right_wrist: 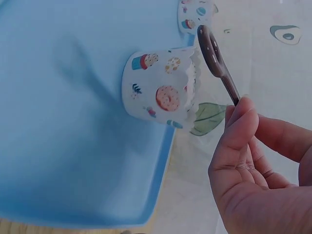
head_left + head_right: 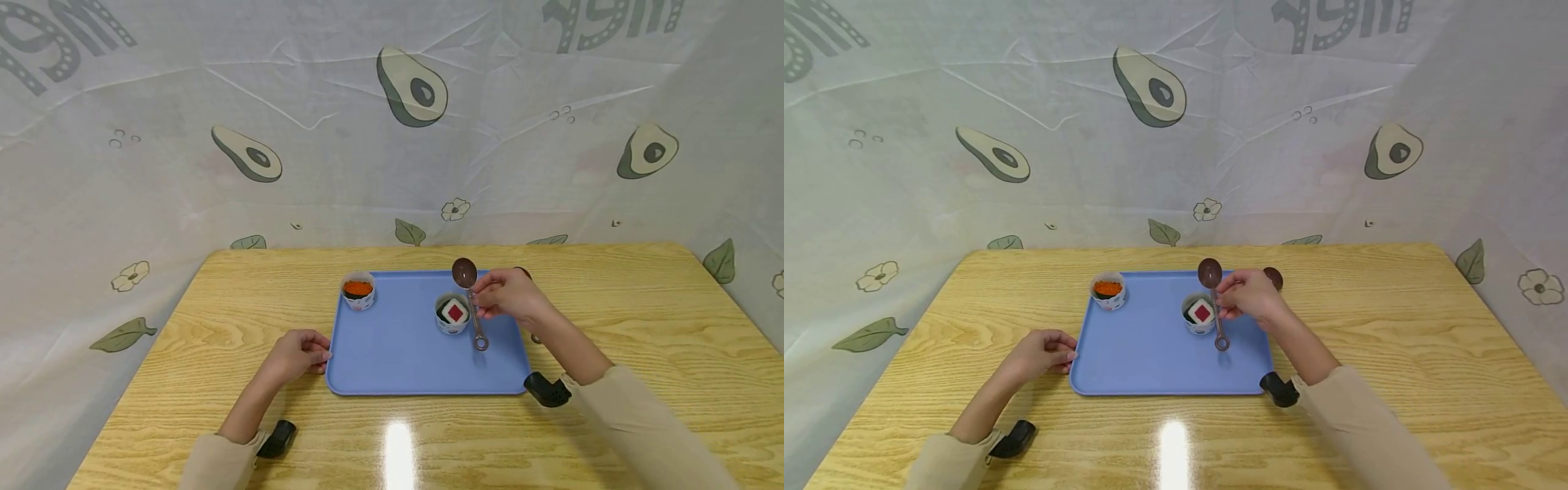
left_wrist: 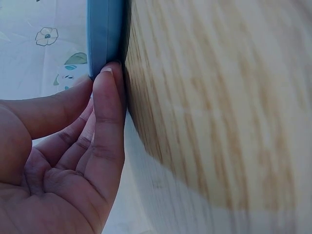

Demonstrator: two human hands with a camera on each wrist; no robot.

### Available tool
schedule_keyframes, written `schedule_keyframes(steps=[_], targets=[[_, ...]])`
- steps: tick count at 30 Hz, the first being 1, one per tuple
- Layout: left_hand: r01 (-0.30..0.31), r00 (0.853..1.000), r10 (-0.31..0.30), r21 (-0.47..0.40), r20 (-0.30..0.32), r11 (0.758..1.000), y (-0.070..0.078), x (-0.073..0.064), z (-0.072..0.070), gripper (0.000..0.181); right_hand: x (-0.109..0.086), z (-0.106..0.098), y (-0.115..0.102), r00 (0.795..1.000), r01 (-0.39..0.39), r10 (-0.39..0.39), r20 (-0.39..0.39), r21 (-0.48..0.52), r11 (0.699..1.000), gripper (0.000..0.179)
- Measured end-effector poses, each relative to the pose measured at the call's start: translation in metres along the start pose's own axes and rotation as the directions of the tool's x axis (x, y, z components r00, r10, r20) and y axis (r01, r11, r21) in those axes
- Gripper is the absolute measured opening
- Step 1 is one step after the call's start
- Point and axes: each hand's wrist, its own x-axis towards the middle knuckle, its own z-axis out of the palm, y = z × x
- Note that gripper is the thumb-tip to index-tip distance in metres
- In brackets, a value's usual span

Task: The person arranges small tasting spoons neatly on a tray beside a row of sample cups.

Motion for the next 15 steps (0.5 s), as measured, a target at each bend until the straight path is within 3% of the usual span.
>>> schedule_keyframes(steps=[15], targets=[[-0.005,1.0,0.005,0.02,0.0,1.0,-0.001,0.001,-0.001,0.012,0.01,0.019,-0.005,1.0,0.002,-0.003,0.027,0.041,0.999,0.02]])
